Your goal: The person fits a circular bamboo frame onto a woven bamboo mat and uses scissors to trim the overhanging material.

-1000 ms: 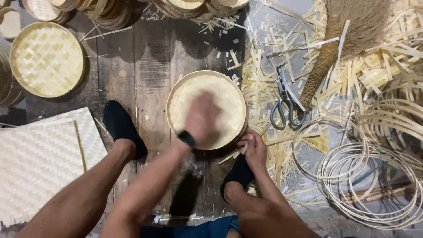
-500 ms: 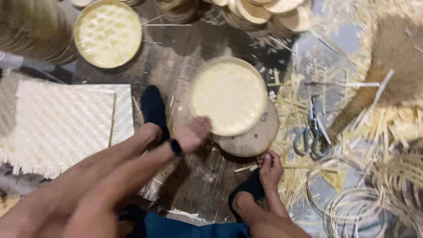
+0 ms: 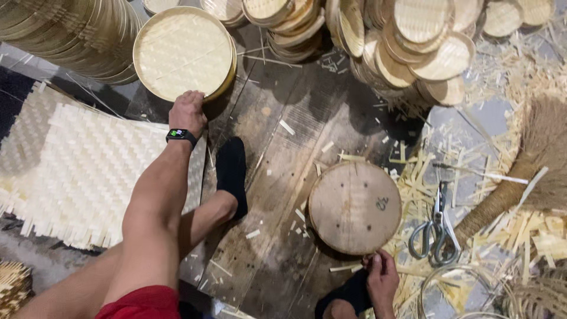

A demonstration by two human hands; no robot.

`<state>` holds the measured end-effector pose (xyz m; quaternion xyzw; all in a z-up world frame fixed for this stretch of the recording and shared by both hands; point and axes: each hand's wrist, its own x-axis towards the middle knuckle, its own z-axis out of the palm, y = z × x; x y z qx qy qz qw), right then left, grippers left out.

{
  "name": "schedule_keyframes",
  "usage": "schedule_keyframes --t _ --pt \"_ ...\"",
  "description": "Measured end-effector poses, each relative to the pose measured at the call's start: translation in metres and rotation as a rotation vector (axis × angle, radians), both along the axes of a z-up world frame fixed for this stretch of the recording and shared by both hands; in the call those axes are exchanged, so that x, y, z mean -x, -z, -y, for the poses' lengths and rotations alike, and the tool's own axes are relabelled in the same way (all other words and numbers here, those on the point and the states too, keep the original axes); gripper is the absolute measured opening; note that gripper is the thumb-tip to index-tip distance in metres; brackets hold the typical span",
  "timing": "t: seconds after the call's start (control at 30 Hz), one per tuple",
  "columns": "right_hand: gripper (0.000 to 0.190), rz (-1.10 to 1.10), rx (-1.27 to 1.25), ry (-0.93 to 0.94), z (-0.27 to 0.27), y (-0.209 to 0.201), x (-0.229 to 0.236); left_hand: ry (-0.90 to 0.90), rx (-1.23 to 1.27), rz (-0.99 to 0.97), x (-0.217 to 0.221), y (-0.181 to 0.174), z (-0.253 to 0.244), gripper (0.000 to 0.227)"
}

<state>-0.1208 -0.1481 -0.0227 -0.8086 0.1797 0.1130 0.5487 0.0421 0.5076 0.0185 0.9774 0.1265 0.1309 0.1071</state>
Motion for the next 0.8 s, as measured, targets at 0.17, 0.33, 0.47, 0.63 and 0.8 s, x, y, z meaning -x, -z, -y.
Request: schedule_keyframes --t 0.17,0.33,0.47,0.63,0.8 --pt "0.027 -0.051 0.041 0.025 0.006 0.016 0.001 0.000 -0.025 -0.015 -0.009 0.031 -0.018 0.046" --pt "0.027 -0.095 0.062 0.033 0.006 0.026 0.000 -0.007 -0.033 -0.058 -0.009 0.046 -0.021 0.051" --pt "0.027 -0.086 0.058 0.027 0.008 0.023 0.000 -0.062 -0.047 -0.148 -0.009 0.060 -0.020 0.051" --pt "0.027 -0.009 0.101 -0.024 0.006 0.025 0.001 -0.072 -0.098 -0.160 -0.012 0.047 -0.022 0.041" --pt "0.029 0.082 0.143 -0.071 0.010 0.022 0.000 -0.201 -0.111 -0.294 0.021 -0.022 0.003 0.078"
